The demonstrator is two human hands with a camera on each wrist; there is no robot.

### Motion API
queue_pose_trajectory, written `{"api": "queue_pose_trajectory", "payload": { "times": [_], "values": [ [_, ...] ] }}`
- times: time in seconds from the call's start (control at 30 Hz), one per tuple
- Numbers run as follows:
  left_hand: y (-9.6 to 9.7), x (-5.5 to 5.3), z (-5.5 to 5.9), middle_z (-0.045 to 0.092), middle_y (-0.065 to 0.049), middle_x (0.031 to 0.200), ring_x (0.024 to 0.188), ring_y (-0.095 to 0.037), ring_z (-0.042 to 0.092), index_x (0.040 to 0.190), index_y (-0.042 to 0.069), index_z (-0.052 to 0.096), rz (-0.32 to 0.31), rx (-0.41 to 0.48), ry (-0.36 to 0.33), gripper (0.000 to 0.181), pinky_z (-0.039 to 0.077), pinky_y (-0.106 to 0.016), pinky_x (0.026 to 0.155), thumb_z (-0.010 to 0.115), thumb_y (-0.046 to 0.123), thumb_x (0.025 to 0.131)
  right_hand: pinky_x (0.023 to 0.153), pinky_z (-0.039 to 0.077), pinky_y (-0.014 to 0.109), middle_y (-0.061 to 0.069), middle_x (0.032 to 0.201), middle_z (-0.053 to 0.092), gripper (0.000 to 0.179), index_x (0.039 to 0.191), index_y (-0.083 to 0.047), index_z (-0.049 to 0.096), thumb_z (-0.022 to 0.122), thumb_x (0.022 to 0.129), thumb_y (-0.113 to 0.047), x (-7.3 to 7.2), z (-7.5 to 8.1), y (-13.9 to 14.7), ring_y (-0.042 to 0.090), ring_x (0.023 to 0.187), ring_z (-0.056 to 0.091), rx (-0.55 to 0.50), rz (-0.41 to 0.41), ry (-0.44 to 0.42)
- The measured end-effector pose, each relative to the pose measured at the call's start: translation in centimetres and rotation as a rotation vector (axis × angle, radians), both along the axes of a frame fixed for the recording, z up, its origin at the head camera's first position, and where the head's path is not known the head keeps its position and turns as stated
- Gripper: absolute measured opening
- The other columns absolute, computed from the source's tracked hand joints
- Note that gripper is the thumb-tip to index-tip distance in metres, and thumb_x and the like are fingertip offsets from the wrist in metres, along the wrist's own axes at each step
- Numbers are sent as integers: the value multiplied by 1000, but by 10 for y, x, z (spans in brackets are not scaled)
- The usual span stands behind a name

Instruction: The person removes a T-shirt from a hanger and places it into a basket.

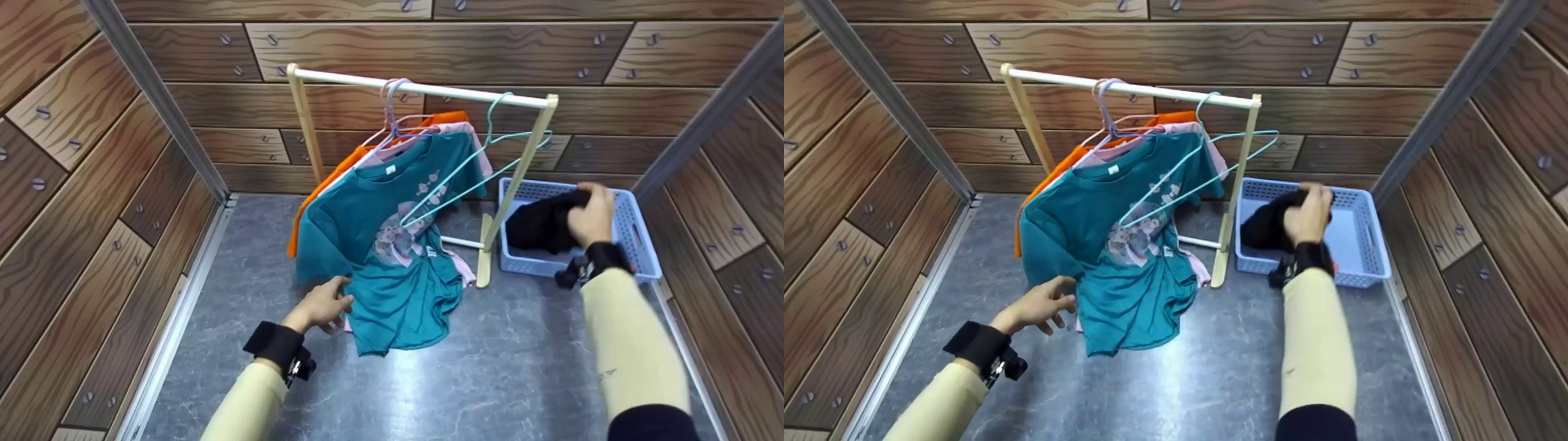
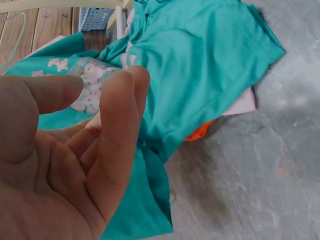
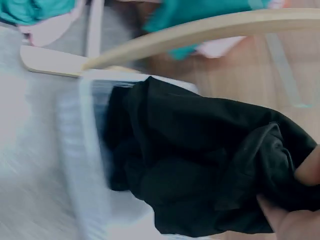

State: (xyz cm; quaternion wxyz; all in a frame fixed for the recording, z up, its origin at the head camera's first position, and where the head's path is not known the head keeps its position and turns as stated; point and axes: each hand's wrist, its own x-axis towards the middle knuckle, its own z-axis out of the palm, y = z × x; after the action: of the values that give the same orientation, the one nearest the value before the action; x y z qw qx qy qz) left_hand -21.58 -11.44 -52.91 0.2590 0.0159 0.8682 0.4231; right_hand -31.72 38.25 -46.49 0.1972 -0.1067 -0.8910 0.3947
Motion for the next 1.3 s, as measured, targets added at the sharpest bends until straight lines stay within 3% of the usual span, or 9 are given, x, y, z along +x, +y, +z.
{"api": "queue_pose_trajectory", "payload": {
  "times": [0.13,0.27,0.4,0.6,0.7,0.87,1.0,1.13,1.3],
  "values": [
    [-3,1,-3,68,-9,96,63,-18,68,142,14,45,-4,3,0,43,56,-34,50,52,25,101,102,39,58,32,134,52,60,135,-4,51,41,77,9,0,-31,-4,51,123,48,120,-29,-107],
    [-5,0,-5,68,-9,97,64,-21,69,141,12,46,-5,9,1,42,55,-33,49,51,24,101,85,44,62,25,125,59,45,120,-12,63,45,82,4,-2,-46,-13,50,111,54,244,-58,-125],
    [-3,1,-8,68,-9,97,67,-26,70,141,12,46,-21,16,-10,41,55,-33,49,51,22,101,92,42,61,25,126,50,30,118,-6,59,50,89,-2,-1,-61,-17,50,111,52,213,-45,-164],
    [1,0,-8,68,-10,97,71,-33,70,137,11,49,-47,2,-8,37,54,-34,48,50,21,101,101,35,67,39,131,45,48,136,5,39,48,93,-12,5,-86,-16,56,121,45,338,233,-446],
    [4,-1,-7,70,-14,101,75,-36,70,136,11,50,-47,4,-15,36,55,-36,49,50,22,102,103,29,72,38,136,45,52,138,4,40,48,91,-17,13,-99,-18,56,124,43,434,363,-602],
    [7,-1,-1,70,-15,102,76,-37,70,135,12,51,-63,12,-6,36,56,-36,51,51,24,102,102,27,74,35,137,47,45,136,-1,49,47,94,-17,30,-116,-21,55,125,43,508,334,-635],
    [9,-1,9,70,-10,95,68,-29,69,133,13,53,-93,-67,67,34,56,-33,51,52,25,101,93,34,74,35,127,55,32,118,-2,63,45,95,-15,44,-123,-24,56,116,48,530,259,-611],
    [12,-6,30,68,-5,84,59,-20,66,129,14,58,-130,-256,230,33,54,-34,54,53,27,100,87,39,71,33,119,60,29,110,-4,69,45,97,-15,58,-128,-27,54,110,53,554,261,-595],
    [17,-19,62,70,-9,103,89,-28,69,124,15,63,-121,-440,421,29,54,-46,80,54,28,99,81,45,67,34,119,60,30,114,-1,66,48,95,-16,74,-126,-32,55,107,53,546,297,-577]
  ]
}}
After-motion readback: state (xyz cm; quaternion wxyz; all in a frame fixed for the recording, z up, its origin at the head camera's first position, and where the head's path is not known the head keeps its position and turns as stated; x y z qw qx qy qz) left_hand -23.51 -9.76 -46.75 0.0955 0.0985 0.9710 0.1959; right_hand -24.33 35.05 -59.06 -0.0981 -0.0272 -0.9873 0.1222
